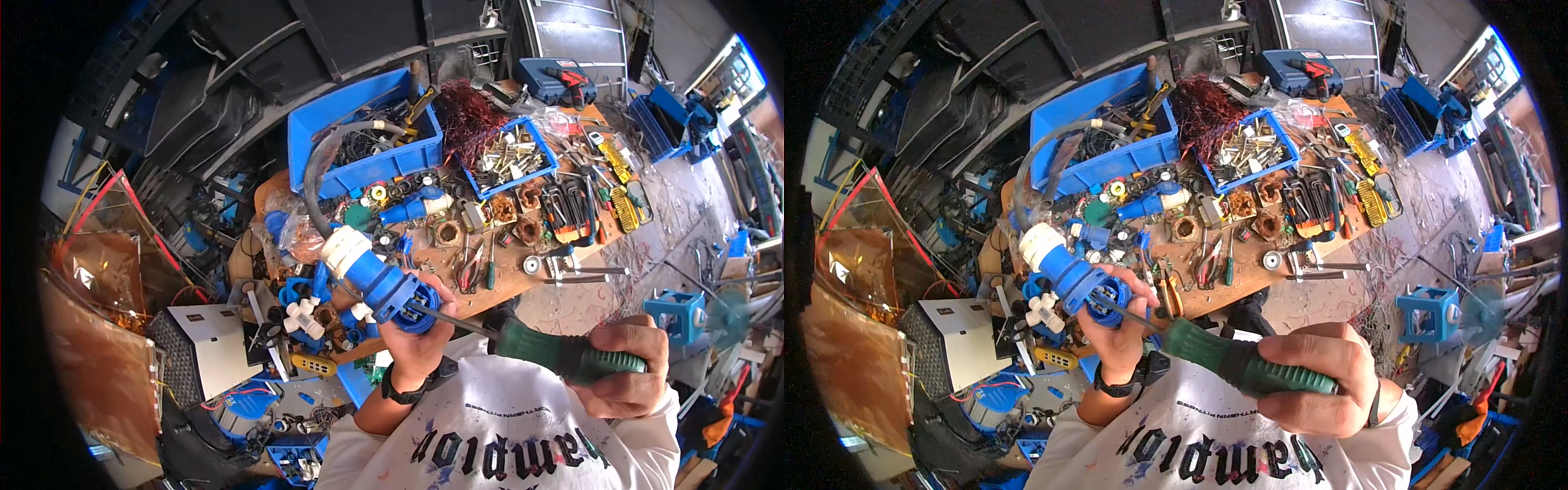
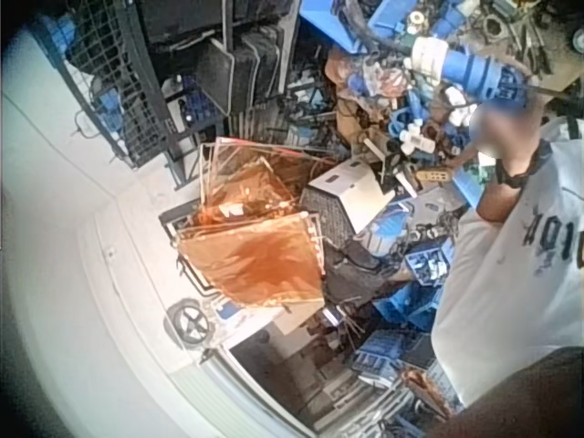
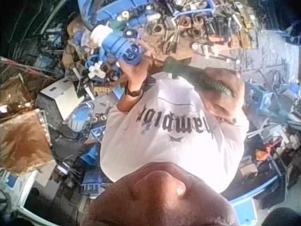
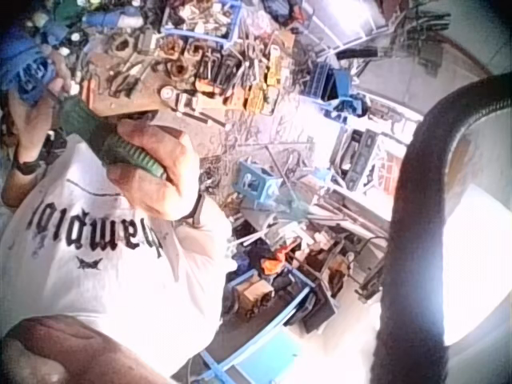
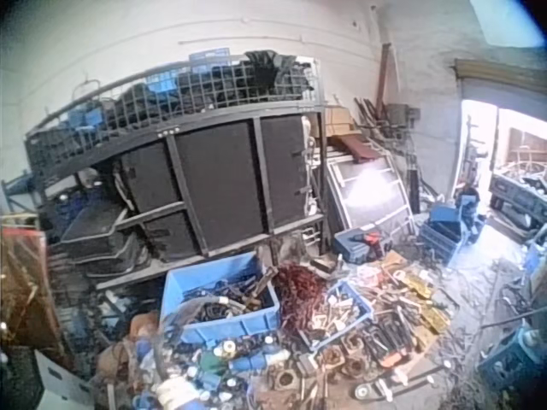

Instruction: The person holds a blue industrial electrical connector with a cable and uses a green-handled screwdriver to tighten the internal screws. The person rotates the connector to access different screw points while working in a cluttered workshop environment.

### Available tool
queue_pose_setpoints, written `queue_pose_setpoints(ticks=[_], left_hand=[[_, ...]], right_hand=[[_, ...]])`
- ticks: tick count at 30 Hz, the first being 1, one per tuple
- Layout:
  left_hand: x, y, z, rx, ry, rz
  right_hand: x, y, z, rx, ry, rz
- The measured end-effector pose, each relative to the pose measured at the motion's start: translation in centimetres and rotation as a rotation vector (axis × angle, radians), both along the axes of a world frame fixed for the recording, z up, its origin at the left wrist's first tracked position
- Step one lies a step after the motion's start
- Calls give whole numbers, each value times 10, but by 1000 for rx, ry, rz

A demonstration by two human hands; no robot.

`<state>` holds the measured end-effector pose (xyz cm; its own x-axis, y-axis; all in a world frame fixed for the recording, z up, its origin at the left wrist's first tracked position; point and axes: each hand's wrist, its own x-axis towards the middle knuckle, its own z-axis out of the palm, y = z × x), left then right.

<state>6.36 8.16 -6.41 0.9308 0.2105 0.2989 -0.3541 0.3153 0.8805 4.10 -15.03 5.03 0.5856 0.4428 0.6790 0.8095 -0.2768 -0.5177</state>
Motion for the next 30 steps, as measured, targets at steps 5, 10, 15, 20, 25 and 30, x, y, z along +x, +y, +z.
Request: queue_pose_setpoints(ticks=[5,10,15,20,25,30], left_hand=[[3,1,-1,16,-33,-8],[4,0,0,32,-35,-17],[4,-3,0,15,-38,-1],[5,-2,4,-79,-8,20],[7,-2,7,-66,-26,31],[7,-2,6,-83,0,17]], right_hand=[[-3,-1,-4,3,7,6],[0,-1,-2,-4,-61,12],[1,3,-6,12,-54,-7],[-6,9,-17,-16,38,-61],[-6,17,-14,-205,146,-180],[4,19,-5,-273,337,-108]])
